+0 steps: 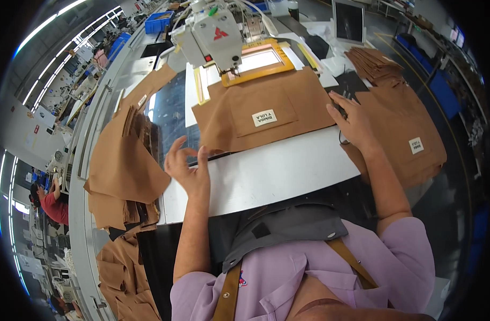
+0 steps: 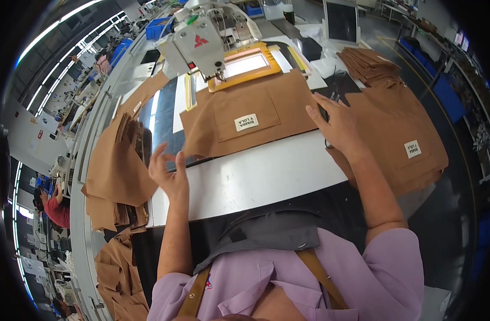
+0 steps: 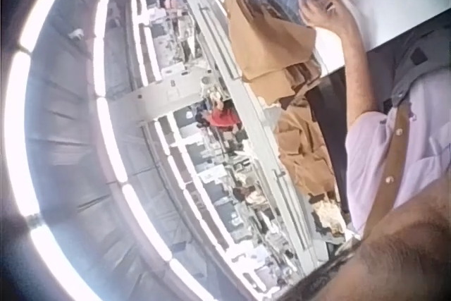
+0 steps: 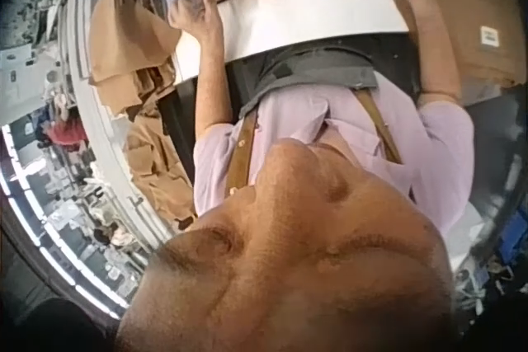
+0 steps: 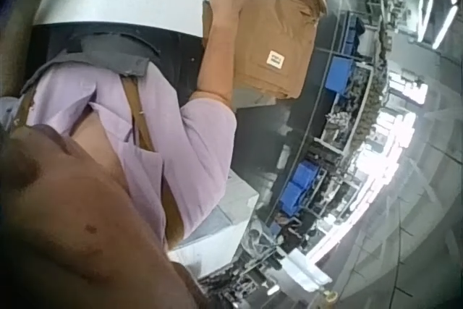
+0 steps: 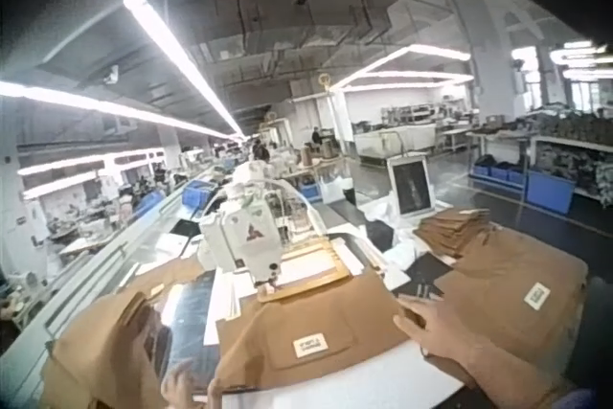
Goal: Operating an industrial sewing machine to assemble leather goods and attach labels.
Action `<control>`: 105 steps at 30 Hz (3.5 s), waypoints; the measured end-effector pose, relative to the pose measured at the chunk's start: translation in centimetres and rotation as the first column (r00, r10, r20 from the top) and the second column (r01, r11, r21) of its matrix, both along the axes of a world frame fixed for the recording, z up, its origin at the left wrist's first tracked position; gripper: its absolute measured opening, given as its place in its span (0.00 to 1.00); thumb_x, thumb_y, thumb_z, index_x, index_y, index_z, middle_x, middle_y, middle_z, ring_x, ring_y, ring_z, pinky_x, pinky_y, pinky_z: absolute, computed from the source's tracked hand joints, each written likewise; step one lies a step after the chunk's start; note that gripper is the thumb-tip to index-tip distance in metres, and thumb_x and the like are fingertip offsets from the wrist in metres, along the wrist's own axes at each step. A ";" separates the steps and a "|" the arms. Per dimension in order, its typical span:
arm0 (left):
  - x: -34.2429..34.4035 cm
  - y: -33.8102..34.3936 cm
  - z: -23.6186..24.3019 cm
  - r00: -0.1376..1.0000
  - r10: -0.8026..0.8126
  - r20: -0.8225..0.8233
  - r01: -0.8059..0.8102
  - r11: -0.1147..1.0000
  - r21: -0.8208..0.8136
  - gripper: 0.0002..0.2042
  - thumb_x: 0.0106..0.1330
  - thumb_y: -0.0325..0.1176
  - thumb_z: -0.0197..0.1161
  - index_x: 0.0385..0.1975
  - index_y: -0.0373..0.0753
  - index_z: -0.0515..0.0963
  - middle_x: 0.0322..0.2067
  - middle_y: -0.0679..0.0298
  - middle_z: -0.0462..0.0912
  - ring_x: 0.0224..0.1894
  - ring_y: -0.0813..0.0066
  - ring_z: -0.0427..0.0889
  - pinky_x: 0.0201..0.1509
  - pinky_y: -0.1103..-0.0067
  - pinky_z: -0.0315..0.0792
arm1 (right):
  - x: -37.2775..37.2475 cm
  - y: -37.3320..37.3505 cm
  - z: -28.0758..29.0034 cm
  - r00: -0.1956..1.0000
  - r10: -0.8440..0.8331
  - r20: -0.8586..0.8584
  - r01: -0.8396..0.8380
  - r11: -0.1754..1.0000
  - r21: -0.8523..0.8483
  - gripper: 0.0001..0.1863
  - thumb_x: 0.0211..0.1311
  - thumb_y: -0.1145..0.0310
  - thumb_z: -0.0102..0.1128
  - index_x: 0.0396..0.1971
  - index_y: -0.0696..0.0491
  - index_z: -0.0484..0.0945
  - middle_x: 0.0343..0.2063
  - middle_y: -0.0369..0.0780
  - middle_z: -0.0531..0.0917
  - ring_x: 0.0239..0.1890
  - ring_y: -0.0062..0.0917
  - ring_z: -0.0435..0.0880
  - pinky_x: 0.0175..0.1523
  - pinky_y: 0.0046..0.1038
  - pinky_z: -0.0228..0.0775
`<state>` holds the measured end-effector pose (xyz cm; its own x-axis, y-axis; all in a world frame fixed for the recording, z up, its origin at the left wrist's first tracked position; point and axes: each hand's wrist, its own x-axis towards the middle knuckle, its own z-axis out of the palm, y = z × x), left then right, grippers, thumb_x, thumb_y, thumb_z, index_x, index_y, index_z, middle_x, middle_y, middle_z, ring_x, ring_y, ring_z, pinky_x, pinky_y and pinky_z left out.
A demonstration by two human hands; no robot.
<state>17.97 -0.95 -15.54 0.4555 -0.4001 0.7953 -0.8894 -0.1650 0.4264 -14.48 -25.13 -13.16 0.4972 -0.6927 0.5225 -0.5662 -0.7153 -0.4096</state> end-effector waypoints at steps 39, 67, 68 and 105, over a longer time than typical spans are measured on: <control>-14.1 4.9 7.1 0.631 -0.130 0.765 0.517 0.806 -0.290 0.14 0.66 0.40 0.68 0.47 0.44 0.80 0.49 0.68 0.80 0.52 0.82 0.76 0.60 0.77 0.68 | 4.4 11.0 -5.6 0.803 0.575 0.155 -0.596 0.765 0.245 0.08 0.66 0.64 0.67 0.37 0.53 0.86 0.28 0.36 0.83 0.22 0.24 0.80 0.31 0.29 0.71; 0.7 -5.8 0.4 0.874 -0.486 -0.007 0.412 0.734 0.540 0.06 0.63 0.29 0.70 0.38 0.38 0.87 0.41 0.62 0.90 0.46 0.61 0.87 0.53 0.70 0.76 | 4.9 7.7 -2.1 0.822 0.568 -0.037 -0.565 0.822 0.072 0.18 0.60 0.64 0.70 0.49 0.53 0.82 0.46 0.39 0.83 0.50 0.34 0.82 0.54 0.38 0.73; 0.6 -6.1 0.5 0.868 -0.496 -0.005 0.421 0.731 0.537 0.06 0.63 0.29 0.70 0.38 0.38 0.87 0.41 0.62 0.90 0.46 0.61 0.87 0.53 0.70 0.76 | 5.3 6.7 -1.9 0.845 0.532 -0.062 -0.532 0.847 0.010 0.20 0.58 0.64 0.71 0.50 0.53 0.82 0.48 0.39 0.82 0.53 0.36 0.81 0.58 0.40 0.70; 5.2 -4.9 0.0 0.333 -0.459 -0.823 0.819 0.574 0.011 0.16 0.55 0.16 0.63 0.45 0.32 0.76 0.35 0.68 0.82 0.37 0.86 0.77 0.43 0.86 0.70 | 7.2 -0.1 -4.3 0.933 0.205 0.296 -0.344 0.749 0.566 0.09 0.68 0.67 0.67 0.38 0.58 0.86 0.21 0.29 0.78 0.24 0.12 0.69 0.30 0.22 0.61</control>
<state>23.21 -5.88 -15.59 0.1957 -0.9780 0.0716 -0.2323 0.0247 0.9723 -7.29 -25.24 -17.45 0.6467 -0.7463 0.1574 -0.2385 -0.3939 -0.8877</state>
